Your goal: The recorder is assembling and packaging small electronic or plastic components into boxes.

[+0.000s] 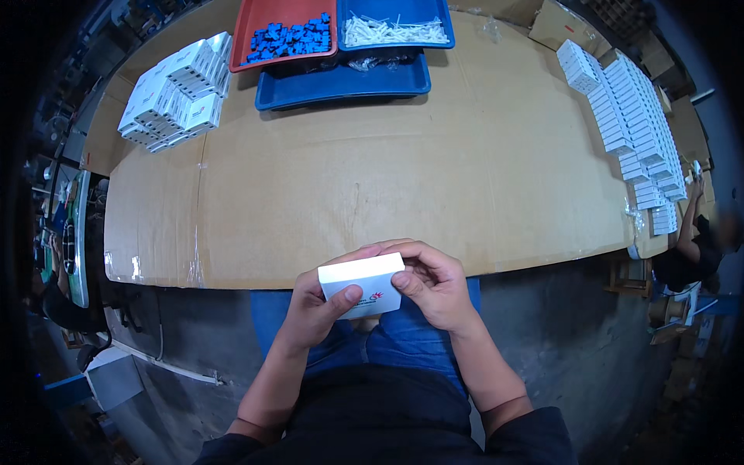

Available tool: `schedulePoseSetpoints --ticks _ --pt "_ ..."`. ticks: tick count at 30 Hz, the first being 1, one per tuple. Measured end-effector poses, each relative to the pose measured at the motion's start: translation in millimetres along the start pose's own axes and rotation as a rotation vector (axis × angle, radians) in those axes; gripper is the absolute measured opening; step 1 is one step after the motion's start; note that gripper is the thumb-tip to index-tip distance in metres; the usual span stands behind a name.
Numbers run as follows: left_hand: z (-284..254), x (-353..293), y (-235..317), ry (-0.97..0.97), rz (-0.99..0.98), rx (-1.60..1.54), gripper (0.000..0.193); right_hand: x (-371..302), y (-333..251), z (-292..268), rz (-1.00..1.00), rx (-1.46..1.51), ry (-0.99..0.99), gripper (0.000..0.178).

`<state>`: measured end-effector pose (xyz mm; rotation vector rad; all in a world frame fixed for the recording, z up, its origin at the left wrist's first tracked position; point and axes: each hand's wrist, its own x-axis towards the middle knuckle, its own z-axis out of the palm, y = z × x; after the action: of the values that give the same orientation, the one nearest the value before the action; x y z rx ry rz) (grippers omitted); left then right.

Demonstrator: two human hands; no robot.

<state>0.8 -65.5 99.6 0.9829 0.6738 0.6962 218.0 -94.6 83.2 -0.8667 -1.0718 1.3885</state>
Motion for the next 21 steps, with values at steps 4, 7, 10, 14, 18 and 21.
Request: schedulePoseSetpoints --ticks 4,7,10,14,18,21 --pt "-2 -2 -7 -0.005 0.072 0.009 0.046 -2 0 4 -0.031 0.013 0.025 0.027" --pt "2 0 -7 0.031 0.079 -0.033 0.045 1 4 3 -0.043 -0.023 0.027 0.027" --pt "5 1 -17 0.122 0.087 -0.13 0.049 8 11 2 0.002 -0.018 -0.006 0.035" --pt "16 10 -14 0.382 0.223 -0.357 0.049 17 11 22 -0.002 0.103 0.061 0.052" --pt "6 10 -12 0.338 0.219 -0.382 0.055 10 25 18 0.232 0.114 0.068 0.047" --pt "-1 15 -22 0.455 0.334 -0.125 0.063 12 25 7 0.095 0.115 0.133 0.049"
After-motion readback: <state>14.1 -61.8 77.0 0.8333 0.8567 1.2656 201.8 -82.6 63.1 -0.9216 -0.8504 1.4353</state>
